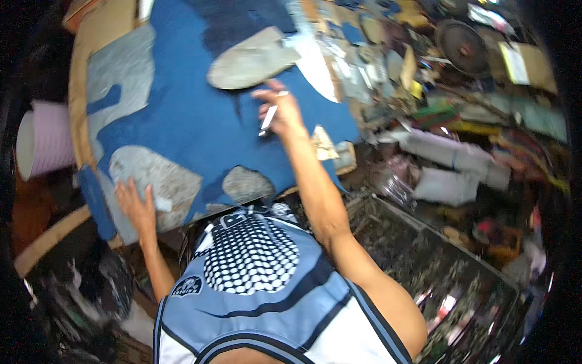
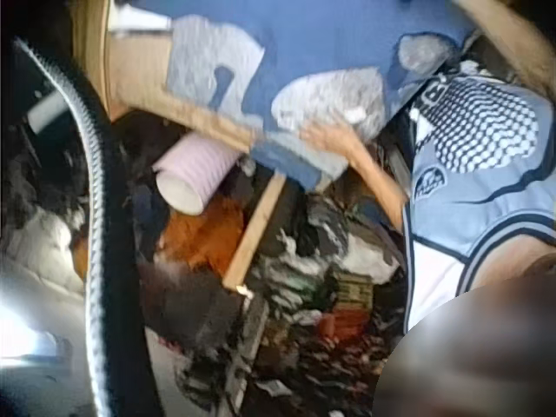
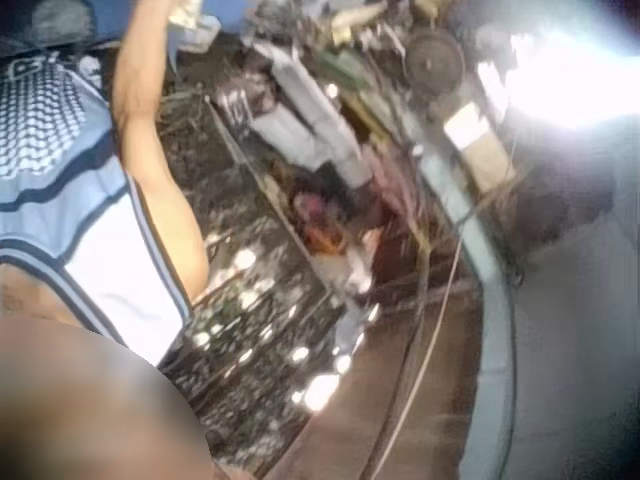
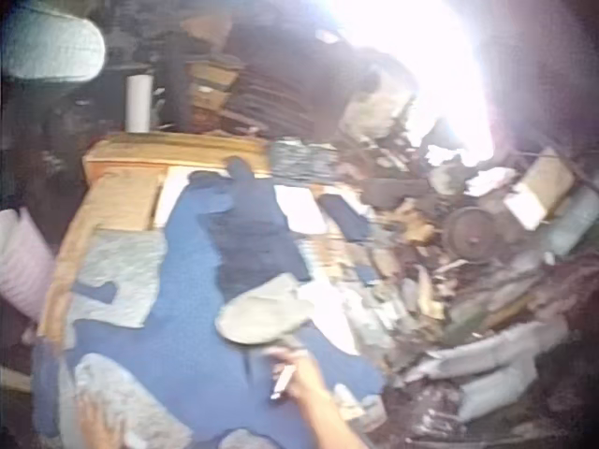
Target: Cutting shoe component patterns from blue leather material using a utility knife.
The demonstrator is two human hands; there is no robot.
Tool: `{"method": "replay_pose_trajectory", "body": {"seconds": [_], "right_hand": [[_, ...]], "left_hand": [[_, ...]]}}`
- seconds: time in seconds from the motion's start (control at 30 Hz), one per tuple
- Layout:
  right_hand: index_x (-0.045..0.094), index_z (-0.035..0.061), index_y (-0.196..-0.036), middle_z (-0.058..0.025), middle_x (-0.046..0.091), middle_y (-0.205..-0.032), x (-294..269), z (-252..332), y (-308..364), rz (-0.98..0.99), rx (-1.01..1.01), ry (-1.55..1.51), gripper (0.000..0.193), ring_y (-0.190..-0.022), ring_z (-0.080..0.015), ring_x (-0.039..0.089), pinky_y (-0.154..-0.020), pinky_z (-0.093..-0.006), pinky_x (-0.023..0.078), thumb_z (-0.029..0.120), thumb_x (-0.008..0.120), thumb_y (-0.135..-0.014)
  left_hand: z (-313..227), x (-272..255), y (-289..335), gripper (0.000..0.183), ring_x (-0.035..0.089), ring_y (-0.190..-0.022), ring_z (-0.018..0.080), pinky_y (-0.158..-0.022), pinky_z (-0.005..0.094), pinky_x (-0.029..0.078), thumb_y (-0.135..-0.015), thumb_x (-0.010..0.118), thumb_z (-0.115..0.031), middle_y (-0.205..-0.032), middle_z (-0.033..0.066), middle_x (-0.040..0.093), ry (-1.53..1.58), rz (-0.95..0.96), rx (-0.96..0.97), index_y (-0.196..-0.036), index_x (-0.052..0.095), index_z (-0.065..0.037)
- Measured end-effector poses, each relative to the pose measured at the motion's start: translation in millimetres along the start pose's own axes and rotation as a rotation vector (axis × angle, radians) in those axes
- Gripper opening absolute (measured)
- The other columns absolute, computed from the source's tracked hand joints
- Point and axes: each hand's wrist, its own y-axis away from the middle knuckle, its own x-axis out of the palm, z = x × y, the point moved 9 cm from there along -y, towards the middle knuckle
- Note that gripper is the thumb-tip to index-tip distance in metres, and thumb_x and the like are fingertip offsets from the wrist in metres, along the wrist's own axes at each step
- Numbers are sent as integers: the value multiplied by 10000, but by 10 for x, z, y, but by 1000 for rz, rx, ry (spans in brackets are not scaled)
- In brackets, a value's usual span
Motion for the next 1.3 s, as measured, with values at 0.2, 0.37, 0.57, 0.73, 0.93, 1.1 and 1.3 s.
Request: {"method": "replay_pose_trajectory", "body": {"seconds": [0.2,0.37,0.57,0.73,0.93,1.1,1.3], "right_hand": [[678,58,-1190,-161,733,-856,-494,535,603,-323,-301,1004,322,-672,-241,687,-606,-359,538,171,647,-890],[745,96,-1054,-223,723,-934,-1838,1284,635,-721,-313,1304,308,-929,-393,698,-814,-465,539,317,666,-854],[753,77,-1038,-164,733,-808,-2811,2178,463,-878,-444,1483,287,-701,-291,717,-679,-401,558,276,654,-857],[749,48,-993,-136,701,-691,-3744,2680,51,-945,-350,1241,280,-544,-204,676,-548,-363,542,263,647,-846],[756,42,-1016,-205,726,-1059,-4445,3058,-357,-1206,0,1059,401,-1011,-337,700,-879,-430,533,367,767,-782],[717,-41,-946,-178,719,-820,-4954,3327,-795,-1314,-82,1225,525,-665,-284,694,-630,-413,545,453,782,-781],[711,-1,-1128,-227,670,-1223,-5332,3318,-1064,-1257,146,1099,689,-1159,-369,641,-976,-441,501,532,818,-706]], "left_hand": [[-90,34,25,589,275,-1472,372,-1186,534,205,-1009,538,-406,-1572,198,341,67,69,9,-1463,453,-41],[-185,39,102,574,281,-1473,357,-1193,530,203,-1024,531,-367,-1572,181,350,98,17,64,-1478,431,-29],[-877,-14,93,579,283,-1468,381,-1192,538,200,-995,577,-297,-1565,212,348,172,79,269,-1466,425,2],[-1598,35,287,638,240,-1465,450,-1184,583,173,-942,608,-336,-1575,271,282,271,315,347,-1443,430,16],[-1830,112,464,668,182,-1474,474,-1173,622,143,-1011,470,-467,-1614,253,188,102,287,372,-1522,323,-63],[-1845,184,493,704,158,-1481,474,-1162,645,148,-1029,372,-535,-1622,252,148,-14,320,386,-1562,225,-99],[-1688,305,567,744,158,-1472,504,-1153,664,144,-1019,330,-587,-1609,278,148,-95,350,404,-1585,171,-131]]}}
